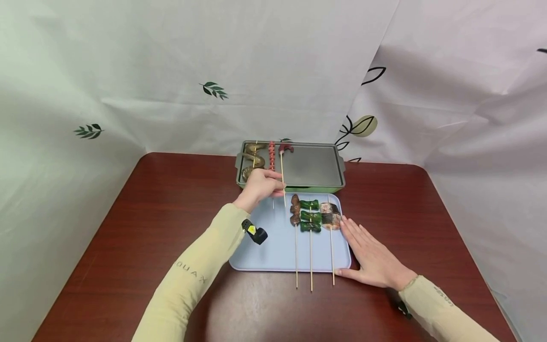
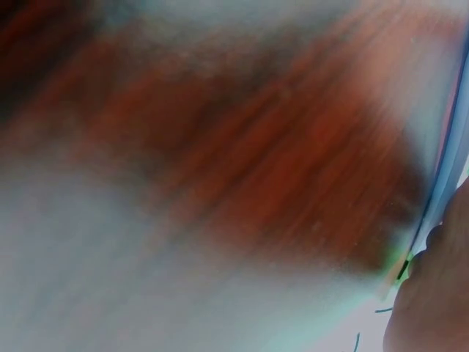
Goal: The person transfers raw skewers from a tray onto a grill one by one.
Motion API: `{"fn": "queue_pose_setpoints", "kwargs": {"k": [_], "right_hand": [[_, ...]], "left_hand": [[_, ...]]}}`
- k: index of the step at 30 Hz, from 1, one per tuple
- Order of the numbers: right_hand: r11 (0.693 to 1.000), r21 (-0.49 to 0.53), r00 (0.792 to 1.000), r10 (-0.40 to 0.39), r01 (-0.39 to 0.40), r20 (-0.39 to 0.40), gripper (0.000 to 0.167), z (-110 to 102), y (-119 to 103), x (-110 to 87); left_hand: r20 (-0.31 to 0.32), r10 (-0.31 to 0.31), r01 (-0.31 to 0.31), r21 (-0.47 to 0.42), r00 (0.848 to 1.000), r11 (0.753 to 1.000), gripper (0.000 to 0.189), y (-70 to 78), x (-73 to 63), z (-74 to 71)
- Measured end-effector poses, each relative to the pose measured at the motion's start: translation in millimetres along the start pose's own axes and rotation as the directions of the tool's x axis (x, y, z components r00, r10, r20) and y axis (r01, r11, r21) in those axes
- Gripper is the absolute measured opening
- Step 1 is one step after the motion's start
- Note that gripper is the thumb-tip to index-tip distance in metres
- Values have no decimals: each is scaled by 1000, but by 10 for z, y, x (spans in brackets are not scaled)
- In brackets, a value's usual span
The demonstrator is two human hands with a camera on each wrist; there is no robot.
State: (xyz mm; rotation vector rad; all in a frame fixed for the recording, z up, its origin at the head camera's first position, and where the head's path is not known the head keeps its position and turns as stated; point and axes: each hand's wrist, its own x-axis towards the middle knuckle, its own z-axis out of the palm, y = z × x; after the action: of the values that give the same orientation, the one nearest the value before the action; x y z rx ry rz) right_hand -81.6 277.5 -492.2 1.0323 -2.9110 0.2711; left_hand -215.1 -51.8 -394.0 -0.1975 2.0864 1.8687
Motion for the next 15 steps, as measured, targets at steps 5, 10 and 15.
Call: {"fn": "queue_pose_setpoints", "kwargs": {"k": [5, 10, 15], "right_hand": [[1000, -2, 1000, -7, 7, -8, 114, -4, 6, 4], [1000, -4, 1000, -7, 7, -8, 114, -4, 11, 3], [1000, -2, 1000, -5, 5, -6, 114, -5, 5, 2]], "left_hand": [[-32, 8, -7, 28, 999, 1000, 35, 19, 20, -13], [-34, 10, -8, 49, 999, 999, 35, 36, 28, -30], [-52, 15, -12, 48, 999, 999, 36, 44, 18, -23]]}}
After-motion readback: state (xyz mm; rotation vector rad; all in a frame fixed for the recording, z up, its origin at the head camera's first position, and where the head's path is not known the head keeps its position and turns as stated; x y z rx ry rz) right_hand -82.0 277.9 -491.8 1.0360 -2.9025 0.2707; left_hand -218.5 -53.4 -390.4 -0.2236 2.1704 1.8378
